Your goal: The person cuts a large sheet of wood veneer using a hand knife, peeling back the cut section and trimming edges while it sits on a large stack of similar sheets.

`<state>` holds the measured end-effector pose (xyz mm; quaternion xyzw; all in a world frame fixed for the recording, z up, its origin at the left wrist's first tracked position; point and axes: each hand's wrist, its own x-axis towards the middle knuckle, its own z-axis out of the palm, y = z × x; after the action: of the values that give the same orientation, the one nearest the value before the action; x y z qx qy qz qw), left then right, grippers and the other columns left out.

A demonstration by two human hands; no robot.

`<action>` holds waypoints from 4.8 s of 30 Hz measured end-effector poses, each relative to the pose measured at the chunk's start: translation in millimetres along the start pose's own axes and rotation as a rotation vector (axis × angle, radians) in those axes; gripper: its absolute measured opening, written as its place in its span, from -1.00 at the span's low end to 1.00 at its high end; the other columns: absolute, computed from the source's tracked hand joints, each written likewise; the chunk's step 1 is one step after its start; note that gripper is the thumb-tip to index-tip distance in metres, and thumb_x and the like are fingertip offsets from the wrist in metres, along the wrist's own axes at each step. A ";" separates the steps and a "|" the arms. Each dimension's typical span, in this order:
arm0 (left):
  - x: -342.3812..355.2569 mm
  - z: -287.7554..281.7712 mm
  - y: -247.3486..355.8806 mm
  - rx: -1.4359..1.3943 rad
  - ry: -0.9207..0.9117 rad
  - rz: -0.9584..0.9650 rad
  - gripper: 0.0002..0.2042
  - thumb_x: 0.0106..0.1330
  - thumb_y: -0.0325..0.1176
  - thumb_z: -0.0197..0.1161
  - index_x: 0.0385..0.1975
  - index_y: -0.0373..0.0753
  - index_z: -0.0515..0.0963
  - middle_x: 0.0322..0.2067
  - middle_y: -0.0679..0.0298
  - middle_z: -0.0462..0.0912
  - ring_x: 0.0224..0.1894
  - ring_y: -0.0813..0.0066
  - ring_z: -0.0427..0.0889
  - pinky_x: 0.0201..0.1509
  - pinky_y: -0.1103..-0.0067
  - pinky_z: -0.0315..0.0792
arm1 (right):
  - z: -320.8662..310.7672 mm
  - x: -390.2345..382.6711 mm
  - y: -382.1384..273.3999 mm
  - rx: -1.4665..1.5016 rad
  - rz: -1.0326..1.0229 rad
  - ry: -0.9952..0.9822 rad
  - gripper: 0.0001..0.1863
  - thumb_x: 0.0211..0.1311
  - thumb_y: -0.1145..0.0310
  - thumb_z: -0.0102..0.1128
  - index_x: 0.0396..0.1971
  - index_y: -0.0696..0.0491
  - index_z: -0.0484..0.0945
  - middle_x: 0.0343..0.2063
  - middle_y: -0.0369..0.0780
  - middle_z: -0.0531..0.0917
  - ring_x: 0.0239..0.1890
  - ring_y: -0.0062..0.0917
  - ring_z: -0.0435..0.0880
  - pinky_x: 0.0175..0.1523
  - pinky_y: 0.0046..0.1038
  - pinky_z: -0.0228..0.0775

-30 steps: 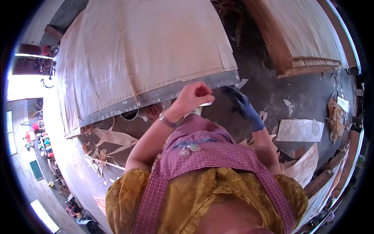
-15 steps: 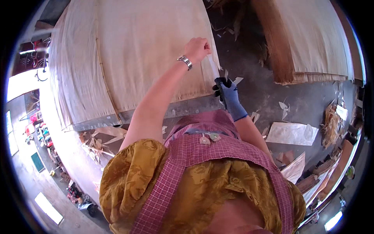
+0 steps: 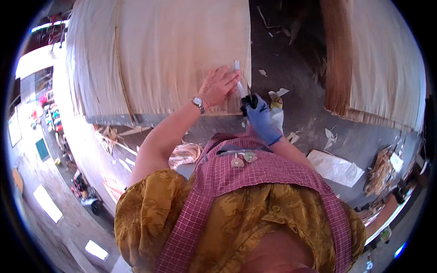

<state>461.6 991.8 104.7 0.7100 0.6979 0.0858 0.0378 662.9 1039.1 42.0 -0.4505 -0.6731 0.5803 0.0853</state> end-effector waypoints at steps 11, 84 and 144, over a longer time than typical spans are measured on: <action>-24.4 -23.2 11.3 -0.712 0.414 -0.792 -0.68 0.19 -0.43 0.12 -0.02 -0.16 0.50 0.03 0.21 0.53 0.18 0.27 0.38 0.16 0.31 0.26 | -97.0 48.2 -56.8 0.004 -0.133 -0.643 -0.81 0.22 0.35 0.15 -0.27 0.16 0.51 -0.47 -0.17 0.67 -0.50 -0.47 0.65 -0.37 -0.45 0.45; 388.0 -10.0 -326.2 0.050 0.568 -1.523 -0.40 0.21 -0.19 0.13 0.26 -0.25 0.21 0.31 0.14 0.19 0.41 0.22 -0.01 0.44 0.21 -0.20 | -119.9 450.0 -403.1 -0.601 -0.400 -1.204 -0.17 -0.13 -0.25 0.37 -0.09 0.17 0.41 -0.25 -0.07 0.64 -0.15 -0.36 0.64 -0.02 -0.35 0.44; 1239.2 -170.5 -1077.0 -0.230 0.181 -1.927 -0.35 0.29 -0.05 0.12 0.35 -0.07 0.11 0.33 0.14 0.17 0.36 0.20 0.16 0.37 0.19 0.05 | -256.7 1973.7 -1022.6 -0.836 -1.048 -0.762 -0.80 0.32 0.29 -0.04 -0.19 0.10 0.33 -0.49 0.07 0.60 -0.42 0.05 0.58 -0.32 -0.03 0.41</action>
<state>-614.7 2241.5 170.9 -0.1827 0.9673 0.1398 0.1070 -836.0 2693.5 194.4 0.1634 -0.9447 0.2767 -0.0660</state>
